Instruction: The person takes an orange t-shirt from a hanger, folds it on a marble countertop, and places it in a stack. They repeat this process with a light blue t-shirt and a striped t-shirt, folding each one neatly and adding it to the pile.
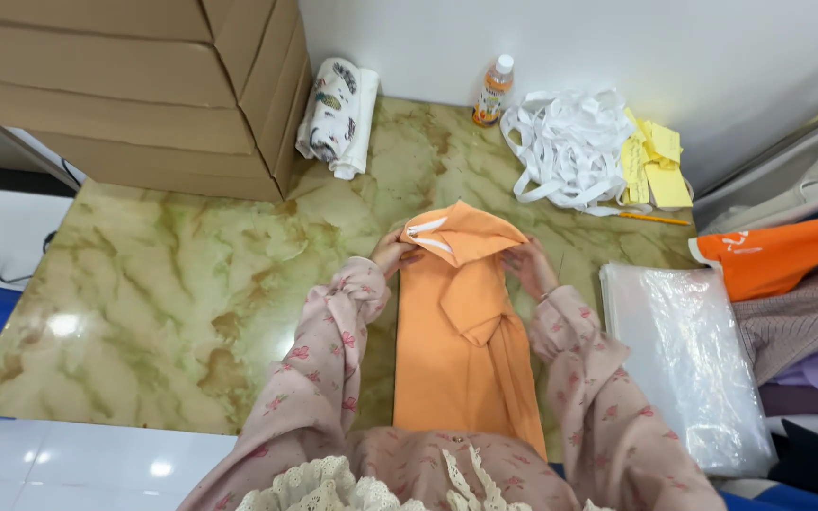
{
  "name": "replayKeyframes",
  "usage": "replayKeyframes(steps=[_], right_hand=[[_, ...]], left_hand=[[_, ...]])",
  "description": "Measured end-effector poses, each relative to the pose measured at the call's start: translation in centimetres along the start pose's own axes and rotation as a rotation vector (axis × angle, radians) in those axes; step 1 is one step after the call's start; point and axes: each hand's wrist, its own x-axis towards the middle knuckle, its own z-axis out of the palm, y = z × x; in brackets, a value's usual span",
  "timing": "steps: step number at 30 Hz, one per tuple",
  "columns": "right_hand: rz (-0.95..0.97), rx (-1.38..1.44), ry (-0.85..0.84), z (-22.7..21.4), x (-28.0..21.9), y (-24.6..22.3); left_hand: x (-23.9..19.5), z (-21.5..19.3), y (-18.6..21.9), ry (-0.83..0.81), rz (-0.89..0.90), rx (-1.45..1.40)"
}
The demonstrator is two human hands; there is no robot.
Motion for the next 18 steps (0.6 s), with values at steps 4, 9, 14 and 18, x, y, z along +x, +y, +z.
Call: replayKeyframes(steps=[4,9,14,18], right_hand=[[0.095,0.002,-0.061,0.6,-5.9,-3.3],[0.28,-0.792,-0.043,1.7,-9.6,-4.2],[0.422,-0.983,-0.134,1.7,-8.5,-5.4],[0.626,-1.19,-0.272,2.5,-6.1,-6.6]], left_hand=[[-0.5,-3.2,-3.3,-0.053,-0.099,0.065],[-2.5,-5.2,-3.4,-0.314,0.226,1.007],[-2.9,-2.5,-0.4,0.074,0.053,1.348],[-4.2,2.3,2.2,0.169,0.183,1.446]])
